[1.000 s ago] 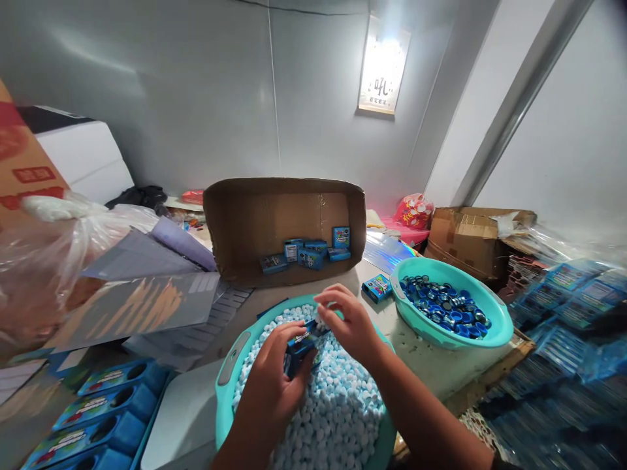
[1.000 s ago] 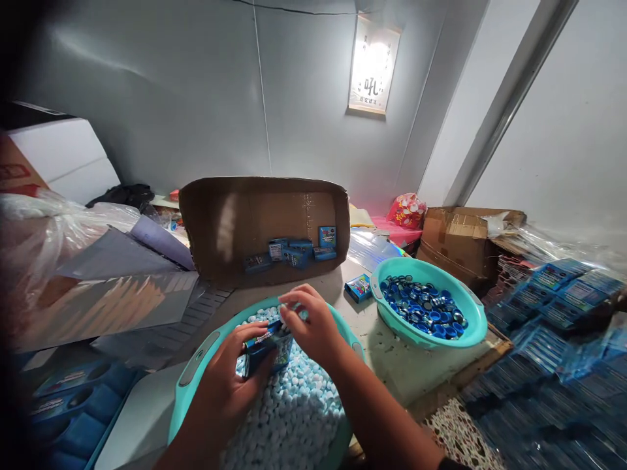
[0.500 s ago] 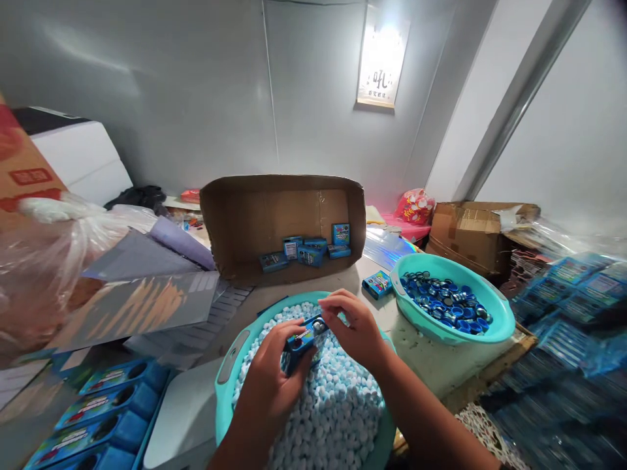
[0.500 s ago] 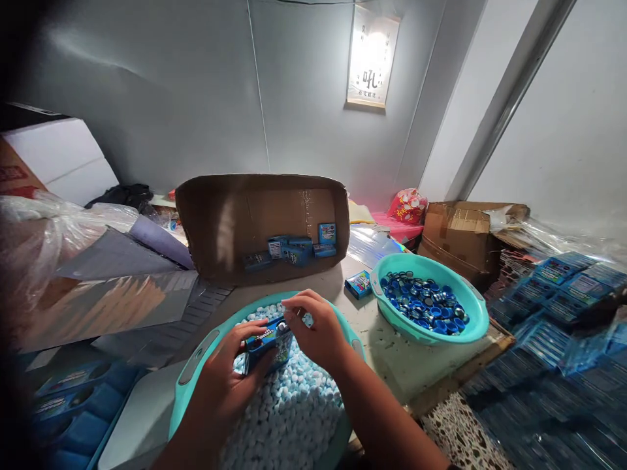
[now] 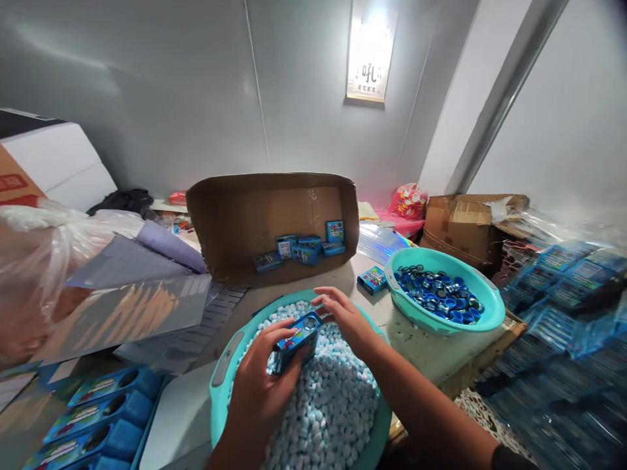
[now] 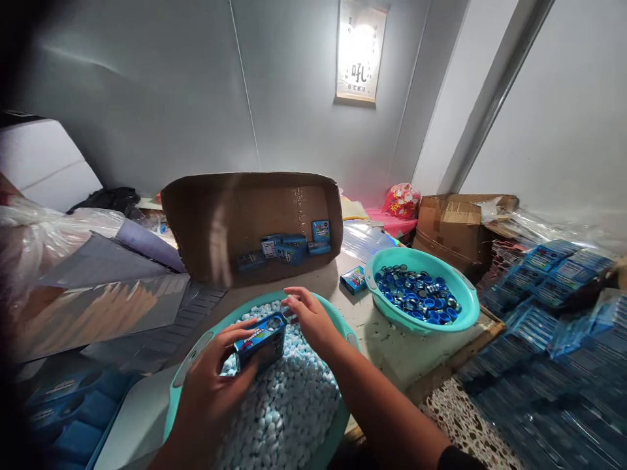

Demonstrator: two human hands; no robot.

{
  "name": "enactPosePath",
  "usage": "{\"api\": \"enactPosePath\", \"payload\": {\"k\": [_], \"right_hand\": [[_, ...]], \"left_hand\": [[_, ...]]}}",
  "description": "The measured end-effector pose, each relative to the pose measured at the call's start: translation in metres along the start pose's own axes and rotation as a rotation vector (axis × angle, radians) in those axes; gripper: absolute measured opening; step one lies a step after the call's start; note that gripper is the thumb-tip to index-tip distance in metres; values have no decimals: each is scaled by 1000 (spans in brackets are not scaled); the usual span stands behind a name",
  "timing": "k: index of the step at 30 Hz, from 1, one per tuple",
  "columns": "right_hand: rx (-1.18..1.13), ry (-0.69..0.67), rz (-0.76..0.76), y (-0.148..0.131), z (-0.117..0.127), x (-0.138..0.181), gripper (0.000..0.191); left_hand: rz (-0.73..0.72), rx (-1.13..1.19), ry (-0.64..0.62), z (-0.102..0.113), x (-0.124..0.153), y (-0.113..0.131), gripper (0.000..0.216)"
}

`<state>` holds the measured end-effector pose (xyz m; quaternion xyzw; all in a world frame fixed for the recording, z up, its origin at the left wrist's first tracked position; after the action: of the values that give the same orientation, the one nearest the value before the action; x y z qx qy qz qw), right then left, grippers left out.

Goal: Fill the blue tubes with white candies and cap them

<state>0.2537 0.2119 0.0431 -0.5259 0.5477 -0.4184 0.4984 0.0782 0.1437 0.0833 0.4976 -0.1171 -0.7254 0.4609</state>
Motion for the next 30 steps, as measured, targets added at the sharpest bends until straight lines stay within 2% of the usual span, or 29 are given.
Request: {"api": "enactPosePath", "payload": {"k": [2,5,7,10,11,13,16,19,22,26,30], "right_hand": [[96,9,23,0,4,-1,35],[254,-45,33,2,2,3,27],[424,-234,-8,8,-15,11,27],[729,-581,-37,20,-42,33,49],[782,-640,-24,20,-46,38,54],[821,-659,17,16,-48,41,53],[810,-627,50,12,-45,36,32],[800,-589,48,14,-40,30,12],[777,-577,50,18,-38,27,11],[774,-533,89,13,-36,26,12],[757,-486,129,3,-36,24,12]], "left_hand": [[21,-41,145,28,-1,4,21],[56,-216,393,91,2,9,21],[87,-412,490,132,6,7,24],[215,-598,479,170,18,-21,33],[259,-612,445,175,24,-35,34],[301,-605,383,173,37,-62,35],[338,-591,312,158,55,-93,42],[398,-572,237,145,63,-107,43],[411,-458,280,153,63,-93,33],[351,-419,453,187,60,-50,19],[394,-410,623,215,69,-36,27]]}}
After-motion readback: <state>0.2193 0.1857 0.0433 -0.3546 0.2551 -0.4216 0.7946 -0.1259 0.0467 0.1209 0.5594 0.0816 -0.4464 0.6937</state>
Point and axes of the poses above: each hand's wrist, its own x-axis away from the middle knuckle, its own z-axis out of the back of the hand, y = z × x, the point moved 10 cm from there along -x, towards the middle knuckle, and after that the axes turned 8 degrees about -x, right-handed, at the moved point
